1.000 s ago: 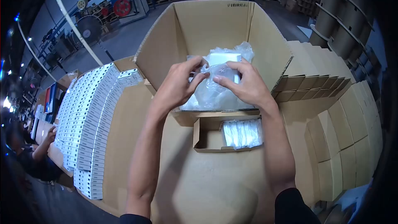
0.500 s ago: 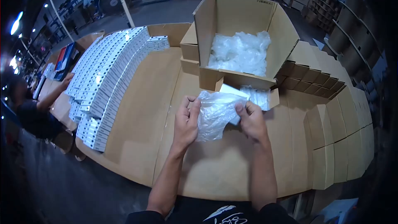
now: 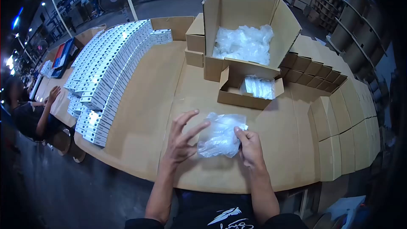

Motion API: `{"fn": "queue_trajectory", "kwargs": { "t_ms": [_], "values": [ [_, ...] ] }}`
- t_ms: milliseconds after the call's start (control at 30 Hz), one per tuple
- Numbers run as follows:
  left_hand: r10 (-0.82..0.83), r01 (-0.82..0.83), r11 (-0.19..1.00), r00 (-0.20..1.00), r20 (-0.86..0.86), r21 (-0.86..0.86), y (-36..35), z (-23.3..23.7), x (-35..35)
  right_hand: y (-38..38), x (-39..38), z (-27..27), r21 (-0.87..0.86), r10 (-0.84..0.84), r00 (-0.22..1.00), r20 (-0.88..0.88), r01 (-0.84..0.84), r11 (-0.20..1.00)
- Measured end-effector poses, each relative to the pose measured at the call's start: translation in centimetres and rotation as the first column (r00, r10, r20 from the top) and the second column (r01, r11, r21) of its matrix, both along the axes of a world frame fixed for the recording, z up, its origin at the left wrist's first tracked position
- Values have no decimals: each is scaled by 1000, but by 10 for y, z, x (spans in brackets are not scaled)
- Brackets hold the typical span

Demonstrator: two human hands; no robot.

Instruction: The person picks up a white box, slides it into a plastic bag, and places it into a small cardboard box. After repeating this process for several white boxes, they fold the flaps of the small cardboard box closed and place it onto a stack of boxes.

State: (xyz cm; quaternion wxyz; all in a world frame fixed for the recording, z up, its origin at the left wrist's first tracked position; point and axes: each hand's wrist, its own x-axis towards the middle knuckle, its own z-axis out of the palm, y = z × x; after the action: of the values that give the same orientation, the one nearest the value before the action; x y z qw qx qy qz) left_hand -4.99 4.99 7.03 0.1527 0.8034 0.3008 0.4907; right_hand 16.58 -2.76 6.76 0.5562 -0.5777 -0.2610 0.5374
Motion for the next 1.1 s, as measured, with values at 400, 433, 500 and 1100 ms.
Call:
{"fn": "queue_trajectory", "kwargs": {
  "t_ms": [400,433,500,1100],
  "values": [
    [17,9,931,998,67,-365,-19,-11,22,-23,3,1,408,-58,912,405,-124,905],
    [-5,36,913,997,78,-406,-20,-15,23,-22,3,1,354,-48,902,428,-118,928],
    [-46,87,870,994,95,-486,-24,-26,23,-22,0,1,241,-22,885,466,-103,965],
    [-64,66,998,985,-158,4,-16,3,33,-20,-15,-7,478,-327,575,750,-129,869]
  ]
}}
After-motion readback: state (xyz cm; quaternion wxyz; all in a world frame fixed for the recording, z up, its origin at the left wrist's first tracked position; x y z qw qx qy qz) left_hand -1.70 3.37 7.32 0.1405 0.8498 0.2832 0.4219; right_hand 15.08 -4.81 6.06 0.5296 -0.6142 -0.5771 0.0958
